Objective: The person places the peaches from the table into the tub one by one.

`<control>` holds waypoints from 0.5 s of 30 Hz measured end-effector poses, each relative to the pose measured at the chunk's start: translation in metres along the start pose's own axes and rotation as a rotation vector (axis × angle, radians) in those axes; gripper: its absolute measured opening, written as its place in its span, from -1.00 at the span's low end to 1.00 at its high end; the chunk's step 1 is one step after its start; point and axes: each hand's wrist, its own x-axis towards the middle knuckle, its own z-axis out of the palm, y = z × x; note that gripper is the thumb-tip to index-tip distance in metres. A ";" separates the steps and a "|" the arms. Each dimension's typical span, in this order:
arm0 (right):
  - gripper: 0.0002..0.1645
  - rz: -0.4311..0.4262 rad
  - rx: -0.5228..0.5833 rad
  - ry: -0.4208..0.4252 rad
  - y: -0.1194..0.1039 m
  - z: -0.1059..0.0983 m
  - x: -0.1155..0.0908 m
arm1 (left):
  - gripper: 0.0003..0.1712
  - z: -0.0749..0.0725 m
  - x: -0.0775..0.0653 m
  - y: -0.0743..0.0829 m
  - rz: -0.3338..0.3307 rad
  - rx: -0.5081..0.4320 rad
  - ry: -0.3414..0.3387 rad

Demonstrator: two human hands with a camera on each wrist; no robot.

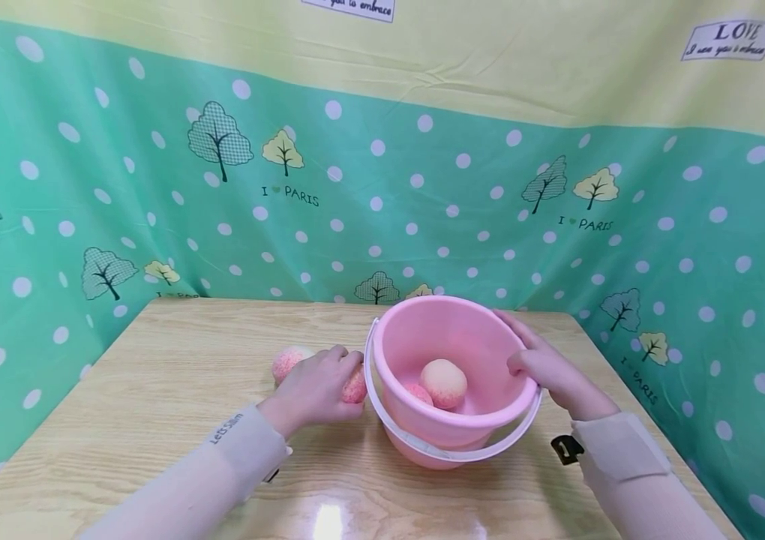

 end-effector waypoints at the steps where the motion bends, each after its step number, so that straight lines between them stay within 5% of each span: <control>1: 0.11 -0.001 0.000 0.000 0.000 0.000 0.000 | -0.33 -0.001 0.000 0.000 -0.002 -0.002 -0.001; 15: 0.12 0.003 -0.003 0.006 0.001 0.000 0.000 | -0.29 -0.010 -0.004 0.001 -0.002 0.011 0.002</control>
